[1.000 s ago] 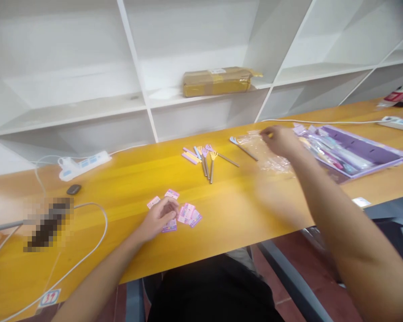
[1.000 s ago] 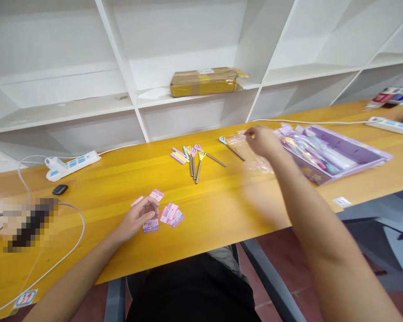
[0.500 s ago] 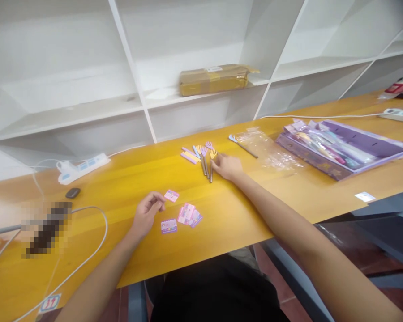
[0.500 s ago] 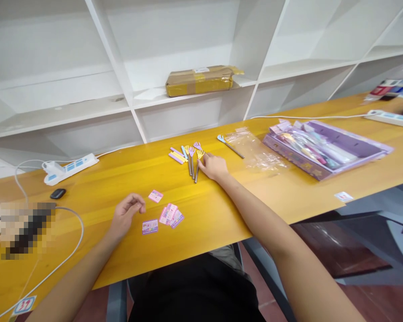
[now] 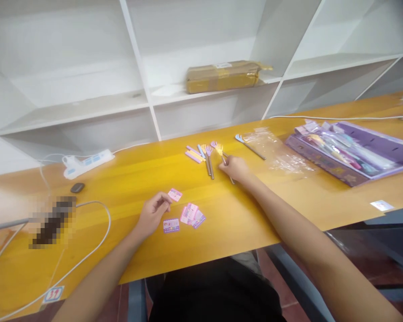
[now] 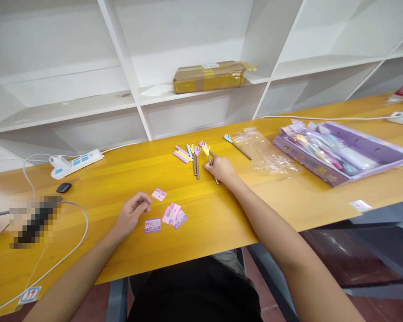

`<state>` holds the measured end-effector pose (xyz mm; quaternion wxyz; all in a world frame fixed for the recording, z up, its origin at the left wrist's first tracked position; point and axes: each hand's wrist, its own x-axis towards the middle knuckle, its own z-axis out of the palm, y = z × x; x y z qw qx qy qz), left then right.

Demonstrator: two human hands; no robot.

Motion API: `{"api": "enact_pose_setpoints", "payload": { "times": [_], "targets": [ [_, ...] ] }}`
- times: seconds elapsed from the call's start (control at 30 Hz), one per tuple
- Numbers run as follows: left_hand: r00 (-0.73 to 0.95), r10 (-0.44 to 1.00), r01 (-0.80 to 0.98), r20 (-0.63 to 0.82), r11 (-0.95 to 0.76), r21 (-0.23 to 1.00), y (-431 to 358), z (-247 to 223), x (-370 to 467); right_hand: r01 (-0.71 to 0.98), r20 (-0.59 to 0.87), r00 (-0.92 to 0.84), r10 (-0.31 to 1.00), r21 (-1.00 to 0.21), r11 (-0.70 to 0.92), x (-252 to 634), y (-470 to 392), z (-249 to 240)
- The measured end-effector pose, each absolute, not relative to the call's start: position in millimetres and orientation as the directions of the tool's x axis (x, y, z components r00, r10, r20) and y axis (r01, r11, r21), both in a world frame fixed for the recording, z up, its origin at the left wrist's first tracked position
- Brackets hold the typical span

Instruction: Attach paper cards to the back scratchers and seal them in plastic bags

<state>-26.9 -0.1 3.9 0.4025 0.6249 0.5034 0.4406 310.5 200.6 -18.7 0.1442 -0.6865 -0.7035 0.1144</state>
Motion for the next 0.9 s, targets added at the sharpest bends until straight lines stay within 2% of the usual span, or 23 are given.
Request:
{"api": "enact_pose_setpoints", "payload": {
  "times": [0.13, 0.4, 0.5, 0.67, 0.8, 0.9],
  "targets": [
    [0.133, 0.98, 0.292, 0.149, -0.182, 0.939, 0, 5, -26, 0.903, 0.087, -0.072, 0.994, -0.417, 0.103, 310, 205, -18],
    [0.131, 0.984, 0.318, 0.118, -0.154, 0.936, 1, 2, -28, 0.892, 0.085, -0.271, 0.959, -0.353, 0.283, 263, 227, 1],
    [0.134, 0.985, 0.298, 0.105, -0.141, 0.944, 1, 3, -29, 0.91, 0.061, -0.286, 0.956, -0.295, 0.291, 249, 231, 5],
    [0.11, 0.992, 0.163, 0.061, -0.079, 0.983, 3, 7, -28, 0.929, 0.033, -0.277, 0.96, -0.247, 0.276, 240, 227, 1],
    [0.094, 0.994, 0.107, 0.056, -0.066, 0.992, 4, 8, -27, 0.925, 0.053, -0.256, 0.965, -0.278, 0.26, 242, 221, 3],
    [0.098, 0.994, 0.104, 0.056, -0.067, 0.992, 4, 8, -27, 0.909, 0.102, -0.202, 0.974, -0.35, 0.225, 246, 212, 9]
  ]
}}
